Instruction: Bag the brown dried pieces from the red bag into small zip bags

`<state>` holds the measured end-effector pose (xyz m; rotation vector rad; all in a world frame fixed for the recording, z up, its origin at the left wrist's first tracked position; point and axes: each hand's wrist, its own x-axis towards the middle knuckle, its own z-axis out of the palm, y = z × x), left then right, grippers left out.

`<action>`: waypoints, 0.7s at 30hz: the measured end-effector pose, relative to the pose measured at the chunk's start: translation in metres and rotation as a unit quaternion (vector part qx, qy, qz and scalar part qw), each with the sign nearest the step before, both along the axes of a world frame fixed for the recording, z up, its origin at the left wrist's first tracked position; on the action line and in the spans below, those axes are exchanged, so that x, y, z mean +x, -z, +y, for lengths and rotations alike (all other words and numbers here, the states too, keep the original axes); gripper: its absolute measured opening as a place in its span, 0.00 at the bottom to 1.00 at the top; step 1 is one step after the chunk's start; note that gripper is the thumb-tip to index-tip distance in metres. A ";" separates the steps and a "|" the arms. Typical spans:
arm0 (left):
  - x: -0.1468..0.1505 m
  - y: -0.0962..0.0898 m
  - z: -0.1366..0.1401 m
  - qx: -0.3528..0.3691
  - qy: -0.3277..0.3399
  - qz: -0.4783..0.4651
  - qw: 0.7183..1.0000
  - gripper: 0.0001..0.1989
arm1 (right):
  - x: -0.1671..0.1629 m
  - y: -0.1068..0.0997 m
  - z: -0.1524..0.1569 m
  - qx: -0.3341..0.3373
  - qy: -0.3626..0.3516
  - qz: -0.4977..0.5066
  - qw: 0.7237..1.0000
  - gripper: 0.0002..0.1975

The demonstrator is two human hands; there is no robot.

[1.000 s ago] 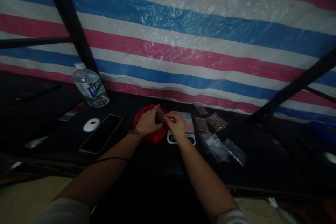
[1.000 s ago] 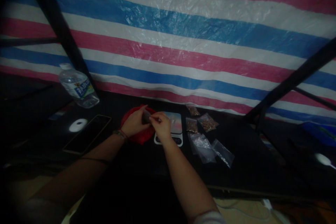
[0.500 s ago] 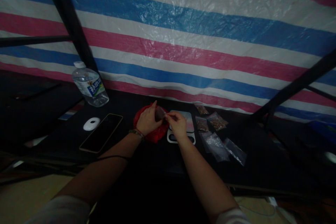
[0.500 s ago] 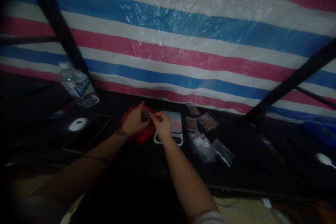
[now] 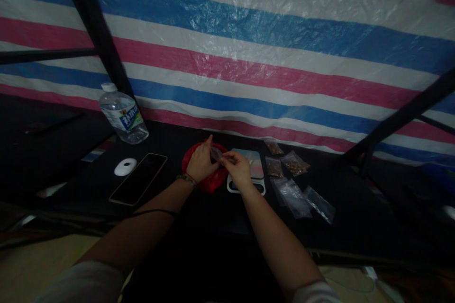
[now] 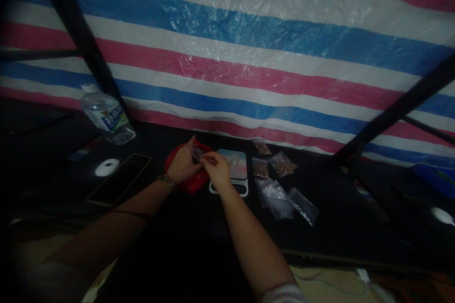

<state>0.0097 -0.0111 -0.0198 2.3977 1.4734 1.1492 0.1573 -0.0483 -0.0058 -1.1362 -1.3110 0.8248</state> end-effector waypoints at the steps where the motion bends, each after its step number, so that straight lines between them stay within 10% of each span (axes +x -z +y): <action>1: -0.001 0.000 0.001 0.003 -0.003 -0.002 1.000 0.46 | 0.000 0.000 0.000 0.001 -0.005 0.002 1.000 0.08; 15: 0.000 -0.002 0.000 0.070 -0.029 -0.016 0.997 0.47 | -0.004 0.001 0.003 -0.037 -0.028 0.227 0.973 0.12; 21: -0.006 -0.004 0.002 0.069 -0.022 -0.017 0.997 0.36 | 0.005 -0.005 0.001 0.010 0.046 0.119 0.992 0.09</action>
